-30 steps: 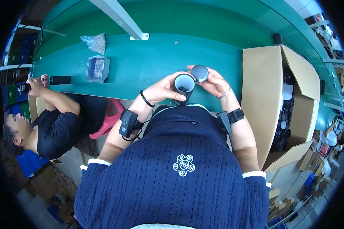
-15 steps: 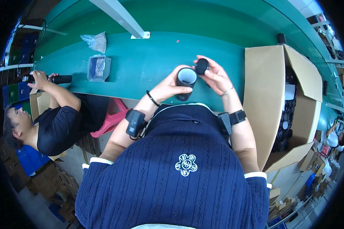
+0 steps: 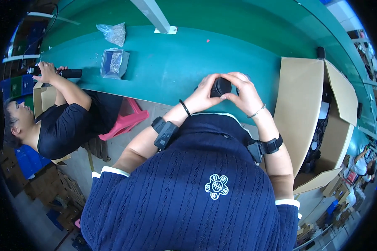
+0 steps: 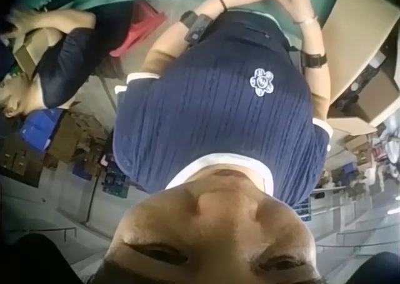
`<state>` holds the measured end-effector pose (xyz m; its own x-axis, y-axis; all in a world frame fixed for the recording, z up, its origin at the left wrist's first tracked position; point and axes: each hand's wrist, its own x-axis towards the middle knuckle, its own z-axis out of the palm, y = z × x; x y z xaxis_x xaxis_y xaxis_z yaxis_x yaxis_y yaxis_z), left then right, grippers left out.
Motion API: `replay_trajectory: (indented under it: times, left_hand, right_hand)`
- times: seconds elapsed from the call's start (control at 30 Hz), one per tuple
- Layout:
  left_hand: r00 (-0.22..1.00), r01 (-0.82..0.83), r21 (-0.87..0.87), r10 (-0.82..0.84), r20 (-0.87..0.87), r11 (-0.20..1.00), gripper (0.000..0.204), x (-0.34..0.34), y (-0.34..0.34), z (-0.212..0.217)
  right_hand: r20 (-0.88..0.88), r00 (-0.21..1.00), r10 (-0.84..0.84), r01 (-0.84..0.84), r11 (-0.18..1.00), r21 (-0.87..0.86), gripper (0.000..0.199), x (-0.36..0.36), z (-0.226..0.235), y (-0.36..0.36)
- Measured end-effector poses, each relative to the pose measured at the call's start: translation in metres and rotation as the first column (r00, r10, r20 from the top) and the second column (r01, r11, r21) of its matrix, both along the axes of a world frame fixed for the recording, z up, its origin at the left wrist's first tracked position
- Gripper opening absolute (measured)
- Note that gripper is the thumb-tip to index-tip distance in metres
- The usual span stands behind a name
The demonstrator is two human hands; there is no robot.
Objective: The person assembles a device by inserting a white paper into a black cylinder, fitting a circular cap onto the end, and placing the unit into a box, repeating the process for multiple units.
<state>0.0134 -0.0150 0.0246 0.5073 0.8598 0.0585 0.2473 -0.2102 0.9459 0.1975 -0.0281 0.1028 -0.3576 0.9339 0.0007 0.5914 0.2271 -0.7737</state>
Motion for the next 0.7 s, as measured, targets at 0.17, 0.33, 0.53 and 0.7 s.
replay_trajectory:
  times: [0.17,0.33,0.53,0.7]
  left_hand:
    - [0.999,0.043,-0.017,-0.042,0.028,0.999,0.069,-0.005,-0.007,0.004]
    - [1.0,-0.007,-0.03,0.007,0.018,1.0,0.059,0.0,-0.007,-0.002]
    - [0.999,0.014,-0.021,-0.014,-0.035,1.0,0.055,-0.001,-0.01,-0.001]
    - [1.0,0.0,-0.022,-0.001,-0.026,1.0,0.054,-0.001,-0.009,-0.004]
  right_hand:
    - [0.068,0.998,0.006,-0.008,1.0,0.021,0.06,-0.004,0.006,-0.004]
    - [0.102,0.995,0.013,-0.02,0.998,0.063,0.059,-0.009,0.004,-0.003]
    - [0.167,0.986,0.019,-0.031,0.997,0.068,0.057,-0.014,0.011,-0.002]
    - [0.157,0.987,0.017,-0.028,0.997,0.07,0.058,-0.015,0.011,-0.002]
